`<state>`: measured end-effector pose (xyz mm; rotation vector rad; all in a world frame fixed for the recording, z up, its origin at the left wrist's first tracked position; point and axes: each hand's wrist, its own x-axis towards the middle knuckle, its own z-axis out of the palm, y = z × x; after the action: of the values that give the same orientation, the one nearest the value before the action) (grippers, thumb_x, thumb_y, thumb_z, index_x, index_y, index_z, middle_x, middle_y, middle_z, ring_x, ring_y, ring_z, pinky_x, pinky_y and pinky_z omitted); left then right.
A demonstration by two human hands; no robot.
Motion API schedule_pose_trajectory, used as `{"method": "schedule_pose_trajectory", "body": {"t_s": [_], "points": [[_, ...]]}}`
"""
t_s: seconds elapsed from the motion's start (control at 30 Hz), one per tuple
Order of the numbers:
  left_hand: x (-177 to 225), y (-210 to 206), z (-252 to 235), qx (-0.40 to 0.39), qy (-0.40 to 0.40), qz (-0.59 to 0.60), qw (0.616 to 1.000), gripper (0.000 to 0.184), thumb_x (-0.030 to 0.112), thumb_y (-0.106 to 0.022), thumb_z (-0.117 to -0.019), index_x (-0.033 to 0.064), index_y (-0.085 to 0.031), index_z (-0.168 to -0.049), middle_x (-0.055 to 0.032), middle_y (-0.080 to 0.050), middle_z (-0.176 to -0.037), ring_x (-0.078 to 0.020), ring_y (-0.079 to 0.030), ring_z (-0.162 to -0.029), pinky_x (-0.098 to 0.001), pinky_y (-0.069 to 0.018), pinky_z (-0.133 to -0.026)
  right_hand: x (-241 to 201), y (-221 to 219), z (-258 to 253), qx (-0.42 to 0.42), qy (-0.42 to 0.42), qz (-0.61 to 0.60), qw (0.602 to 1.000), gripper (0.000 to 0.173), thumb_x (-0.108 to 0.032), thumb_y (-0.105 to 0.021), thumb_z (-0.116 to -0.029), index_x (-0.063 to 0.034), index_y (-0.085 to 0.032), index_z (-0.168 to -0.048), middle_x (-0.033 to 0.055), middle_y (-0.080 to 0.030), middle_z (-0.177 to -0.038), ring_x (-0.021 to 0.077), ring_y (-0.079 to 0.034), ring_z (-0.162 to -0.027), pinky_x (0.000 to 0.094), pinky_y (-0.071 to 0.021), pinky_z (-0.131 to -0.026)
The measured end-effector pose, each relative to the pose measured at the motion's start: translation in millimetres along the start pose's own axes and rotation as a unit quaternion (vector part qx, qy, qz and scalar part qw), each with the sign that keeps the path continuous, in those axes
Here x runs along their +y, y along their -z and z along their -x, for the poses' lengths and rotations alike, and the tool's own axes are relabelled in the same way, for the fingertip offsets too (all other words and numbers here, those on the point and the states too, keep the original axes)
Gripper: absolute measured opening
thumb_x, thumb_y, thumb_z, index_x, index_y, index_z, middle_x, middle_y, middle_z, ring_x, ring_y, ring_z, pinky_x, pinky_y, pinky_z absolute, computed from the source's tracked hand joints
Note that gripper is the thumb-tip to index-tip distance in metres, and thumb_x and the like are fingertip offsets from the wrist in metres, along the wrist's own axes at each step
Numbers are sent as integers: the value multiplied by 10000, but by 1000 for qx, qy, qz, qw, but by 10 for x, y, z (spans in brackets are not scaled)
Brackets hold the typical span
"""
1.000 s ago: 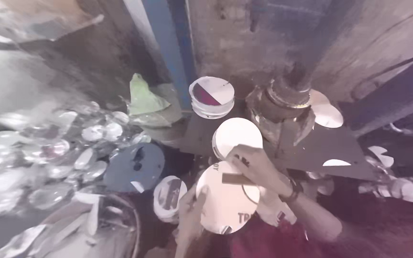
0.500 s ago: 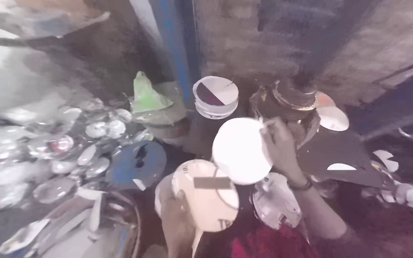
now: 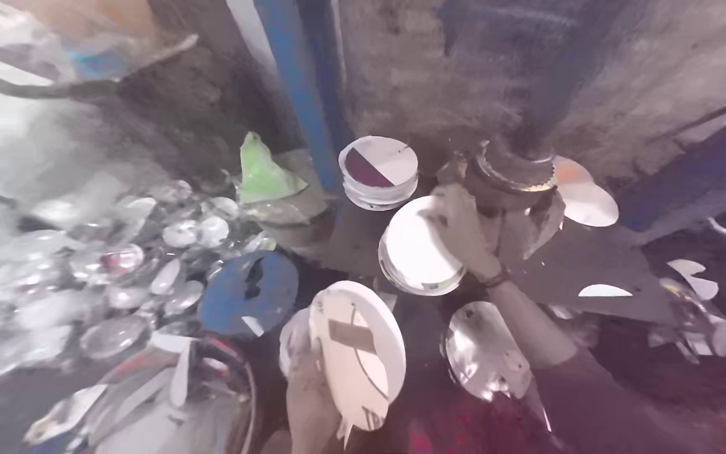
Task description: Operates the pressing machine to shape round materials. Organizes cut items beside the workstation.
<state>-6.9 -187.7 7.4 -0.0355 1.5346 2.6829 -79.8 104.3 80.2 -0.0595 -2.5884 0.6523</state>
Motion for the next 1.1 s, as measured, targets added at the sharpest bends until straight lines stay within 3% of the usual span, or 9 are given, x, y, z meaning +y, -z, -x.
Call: {"method": "schedule_pose_trajectory", "body": {"t_s": [0.1, 0.33, 0.43, 0.5, 0.6, 0.77, 0.9, 0.97, 1.1], "points": [[16, -40, -40, 4, -21, 38, 999, 416, 80, -320, -1025, 98, -504, -1398, 51, -687, -1223, -50, -671, -1076, -265, -583, -903, -33, 334, 183, 62, -25, -143, 987, 160, -149, -607, -1025, -41, -589, -1141, 75, -612, -759, 146, -570, -580, 312, -504, -527], [-235, -436, 111, -89, -17, -41, 995, 411, -9, -397, -985, -19, -521, -1376, 22, -687, -1223, -47, -684, -1021, -234, -583, -879, -417, 220, 864, -127, -27, -342, 931, 323, -154, -394, -1091, 5, -660, -998, -39, -616, -809, -48, -559, -718, 154, -488, -676], [-342, -270, 261, -175, 43, -24, 983, 368, 52, -485, -982, 29, -593, -1333, -3, -690, -1243, -87, -677, -1061, -272, -572, -913, -261, 201, 684, -42, -8, -242, 969, 307, -163, -467, -1066, 4, -721, -1025, 43, -715, -903, 56, -667, -814, 264, -565, -764], [-391, -182, 368, -249, 117, -29, 961, 349, 88, -528, -979, 42, -634, -1308, -2, -698, -1233, -78, -667, -1073, -270, -554, -940, -156, 106, 444, -5, 33, -127, 991, 308, -243, -557, -1037, -43, -704, -1220, 111, -714, -1125, 202, -685, -1016, 401, -564, -906], [-343, -150, 522, -337, 188, -88, 918, 353, 56, -489, -1009, -19, -589, -1339, -30, -697, -1213, -58, -671, -1036, -269, -558, -937, -70, -162, 147, -50, 34, 54, 997, 636, -475, -580, -1005, -36, -537, -1463, 185, -561, -1452, 395, -514, -1351, 618, -374, -1121], [-201, -75, 634, -276, 156, -102, 943, 373, -5, -480, -997, -40, -563, -1359, -28, -682, -1266, -50, -670, -1063, -268, -556, -953, -92, -283, 31, -11, 6, 98, 995, 454, -336, -710, -960, -16, -626, -1271, 230, -629, -1292, 455, -568, -1241, 714, -387, -988], [-154, -30, 720, -249, 119, -100, 956, 329, 71, -545, -1010, 67, -642, -1325, 26, -710, -1223, -47, -684, -1035, -262, -572, -924, -122, 190, 231, 72, -8, -94, 993, 179, -150, -637, -1011, -40, -606, -1148, 125, -685, -932, 229, -680, -766, 425, -579, -661], [-158, -1, 740, -248, 96, -101, 959, 294, 145, -565, -1019, 170, -673, -1292, 79, -713, -1205, -25, -677, -1039, -244, -566, -927, -130, 439, 418, 107, 12, -164, 981, 157, -119, -567, -1037, -23, -598, -1158, 54, -670, -962, 57, -652, -804, 245, -570, -724], [-162, 41, 749, -250, 82, -93, 960, 282, 177, -563, -1024, 295, -657, -1263, 146, -703, -1182, 20, -665, -1017, -203, -559, -897, -372, 631, 1135, 47, -37, -151, 987, 258, -99, -556, -1016, 6, -677, -1220, 66, -738, -1053, -1, -678, -908, 183, -562, -825]]}}
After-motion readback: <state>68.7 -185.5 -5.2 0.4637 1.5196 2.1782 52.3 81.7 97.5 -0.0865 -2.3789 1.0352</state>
